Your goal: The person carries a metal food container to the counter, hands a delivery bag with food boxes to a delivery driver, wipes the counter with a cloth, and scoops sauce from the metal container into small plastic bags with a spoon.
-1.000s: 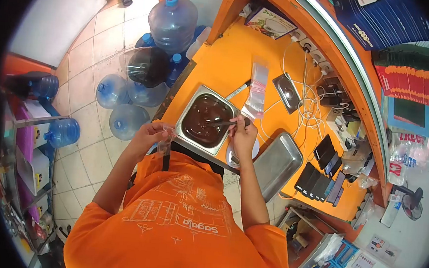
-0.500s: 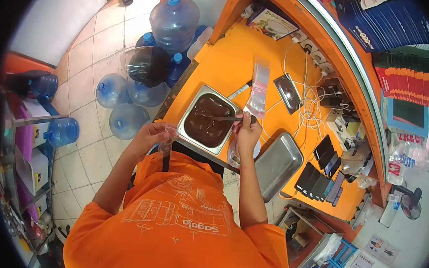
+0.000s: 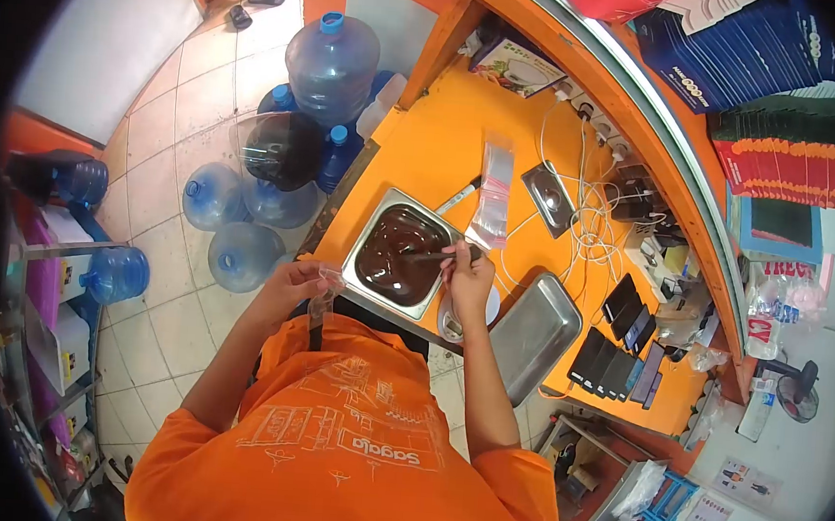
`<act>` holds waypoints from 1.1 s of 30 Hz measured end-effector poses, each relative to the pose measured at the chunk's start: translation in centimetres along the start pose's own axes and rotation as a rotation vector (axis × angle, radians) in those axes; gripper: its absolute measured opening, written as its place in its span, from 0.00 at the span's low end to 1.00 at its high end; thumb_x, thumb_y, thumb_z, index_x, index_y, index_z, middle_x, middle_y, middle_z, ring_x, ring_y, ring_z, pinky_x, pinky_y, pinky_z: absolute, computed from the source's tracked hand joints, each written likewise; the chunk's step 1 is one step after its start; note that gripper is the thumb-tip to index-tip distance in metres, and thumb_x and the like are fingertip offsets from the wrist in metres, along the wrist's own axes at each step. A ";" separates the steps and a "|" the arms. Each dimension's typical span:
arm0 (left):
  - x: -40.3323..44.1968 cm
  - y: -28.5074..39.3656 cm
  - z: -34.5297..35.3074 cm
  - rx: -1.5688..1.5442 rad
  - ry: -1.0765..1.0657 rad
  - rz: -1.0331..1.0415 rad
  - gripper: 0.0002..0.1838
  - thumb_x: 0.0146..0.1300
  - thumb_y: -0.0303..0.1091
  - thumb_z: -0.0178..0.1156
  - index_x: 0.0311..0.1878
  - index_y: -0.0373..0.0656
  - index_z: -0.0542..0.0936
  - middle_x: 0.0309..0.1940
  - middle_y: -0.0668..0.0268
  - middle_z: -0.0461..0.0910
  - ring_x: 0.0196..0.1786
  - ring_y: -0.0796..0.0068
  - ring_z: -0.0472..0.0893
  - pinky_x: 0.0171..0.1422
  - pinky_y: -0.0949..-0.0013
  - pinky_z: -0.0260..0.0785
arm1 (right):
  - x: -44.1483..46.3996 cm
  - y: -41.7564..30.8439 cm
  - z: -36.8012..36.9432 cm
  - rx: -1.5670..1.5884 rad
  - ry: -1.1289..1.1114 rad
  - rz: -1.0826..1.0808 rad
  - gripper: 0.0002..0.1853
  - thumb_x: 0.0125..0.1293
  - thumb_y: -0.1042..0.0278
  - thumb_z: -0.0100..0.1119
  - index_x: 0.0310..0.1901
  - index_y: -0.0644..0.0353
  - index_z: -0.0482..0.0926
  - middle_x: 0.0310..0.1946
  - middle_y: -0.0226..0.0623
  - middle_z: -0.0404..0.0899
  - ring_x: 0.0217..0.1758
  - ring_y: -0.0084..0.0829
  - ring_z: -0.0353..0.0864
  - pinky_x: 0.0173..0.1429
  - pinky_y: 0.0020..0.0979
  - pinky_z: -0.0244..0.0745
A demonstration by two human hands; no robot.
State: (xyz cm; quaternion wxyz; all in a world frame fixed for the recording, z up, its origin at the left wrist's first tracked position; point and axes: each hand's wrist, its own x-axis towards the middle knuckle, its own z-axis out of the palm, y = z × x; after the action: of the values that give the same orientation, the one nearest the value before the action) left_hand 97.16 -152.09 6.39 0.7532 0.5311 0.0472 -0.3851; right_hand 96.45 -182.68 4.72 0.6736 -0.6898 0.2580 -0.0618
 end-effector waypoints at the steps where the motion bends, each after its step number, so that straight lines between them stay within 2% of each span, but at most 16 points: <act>1: 0.1 -0.2 -0.1 -0.006 0.010 0.008 0.19 0.65 0.34 0.63 0.56 0.35 0.79 0.43 0.65 0.83 0.39 0.79 0.80 0.41 0.74 0.76 | -0.1 0.0 0.1 -0.013 -0.002 0.003 0.19 0.76 0.57 0.50 0.33 0.65 0.79 0.18 0.31 0.74 0.15 0.18 0.68 0.18 0.20 0.60; 10: 0.0 0.0 -0.1 -0.008 -0.002 0.013 0.19 0.65 0.36 0.64 0.56 0.37 0.79 0.43 0.66 0.83 0.42 0.80 0.79 0.49 0.76 0.72 | 0.3 -0.4 -0.1 -0.070 0.019 0.000 0.19 0.76 0.59 0.50 0.33 0.66 0.79 0.18 0.33 0.75 0.13 0.19 0.68 0.18 0.21 0.60; 12: 0.0 -0.3 -0.1 0.004 0.010 0.019 0.19 0.65 0.36 0.64 0.56 0.37 0.79 0.42 0.67 0.83 0.41 0.81 0.79 0.47 0.76 0.73 | 0.3 -0.3 -0.2 -0.046 0.046 -0.022 0.19 0.76 0.59 0.50 0.33 0.66 0.79 0.18 0.33 0.75 0.14 0.19 0.68 0.18 0.22 0.59; 15: 0.2 -0.3 -0.2 0.012 0.004 0.034 0.19 0.65 0.36 0.64 0.56 0.37 0.79 0.42 0.67 0.83 0.41 0.81 0.79 0.44 0.76 0.73 | -0.2 -0.5 -0.5 -0.107 -0.026 -0.026 0.19 0.76 0.57 0.50 0.33 0.64 0.80 0.19 0.32 0.77 0.14 0.18 0.70 0.17 0.21 0.60; 16: 0.1 -0.3 -0.1 -0.002 -0.001 0.044 0.19 0.65 0.36 0.65 0.56 0.37 0.79 0.42 0.67 0.83 0.40 0.82 0.79 0.43 0.77 0.73 | 0.0 -0.4 -0.7 -0.070 0.025 -0.015 0.19 0.76 0.59 0.50 0.33 0.65 0.79 0.18 0.33 0.76 0.14 0.18 0.69 0.17 0.21 0.60; 18: 0.2 -0.5 -0.2 -0.015 0.004 0.024 0.19 0.65 0.36 0.65 0.56 0.37 0.79 0.41 0.68 0.83 0.40 0.82 0.78 0.44 0.76 0.73 | -0.2 -0.4 -0.7 -0.034 0.071 -0.004 0.18 0.76 0.60 0.49 0.33 0.65 0.79 0.18 0.33 0.76 0.14 0.18 0.69 0.18 0.22 0.60; 21: 0.1 -0.2 -0.1 -0.011 0.010 0.015 0.19 0.65 0.35 0.64 0.56 0.37 0.79 0.41 0.68 0.83 0.41 0.82 0.78 0.45 0.77 0.72 | -0.4 -0.4 -0.7 -0.101 0.004 0.003 0.18 0.76 0.61 0.49 0.32 0.65 0.79 0.19 0.33 0.76 0.15 0.18 0.69 0.18 0.21 0.60; 24: 0.2 -0.5 -0.1 -0.005 0.015 0.040 0.19 0.65 0.35 0.64 0.56 0.36 0.79 0.41 0.68 0.83 0.42 0.82 0.79 0.46 0.77 0.72 | 0.0 -0.1 -1.2 -0.057 0.079 -0.060 0.18 0.76 0.60 0.49 0.33 0.65 0.79 0.18 0.32 0.76 0.14 0.18 0.69 0.18 0.21 0.60; 26: 0.3 -0.5 -0.1 0.007 0.003 0.049 0.19 0.65 0.35 0.64 0.56 0.36 0.79 0.40 0.68 0.83 0.42 0.81 0.79 0.46 0.77 0.72 | -0.2 -0.5 -1.1 -0.149 -0.013 -0.021 0.18 0.76 0.61 0.49 0.32 0.65 0.79 0.18 0.32 0.76 0.14 0.18 0.68 0.18 0.21 0.61; 29: 0.1 -0.3 0.2 -0.035 0.027 0.042 0.19 0.65 0.35 0.65 0.56 0.36 0.79 0.39 0.67 0.83 0.38 0.81 0.80 0.42 0.76 0.73 | 0.5 0.2 -2.0 -0.125 0.085 -0.096 0.18 0.76 0.61 0.49 0.32 0.65 0.79 0.18 0.32 0.76 0.14 0.18 0.69 0.18 0.21 0.61; 33: -0.1 0.1 0.4 -0.056 0.023 0.014 0.19 0.65 0.35 0.64 0.55 0.35 0.79 0.36 0.66 0.83 0.29 0.80 0.80 0.35 0.75 0.74 | -0.2 -0.7 -1.5 -0.199 -0.024 -0.040 0.18 0.76 0.62 0.49 0.32 0.66 0.79 0.18 0.32 0.76 0.15 0.18 0.70 0.19 0.22 0.62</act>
State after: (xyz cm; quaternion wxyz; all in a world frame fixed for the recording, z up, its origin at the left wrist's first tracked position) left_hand 97.03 -152.38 6.66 0.7700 0.5144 0.0629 -0.3722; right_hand 95.83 -184.00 5.54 0.6033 -0.7592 0.2408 -0.0411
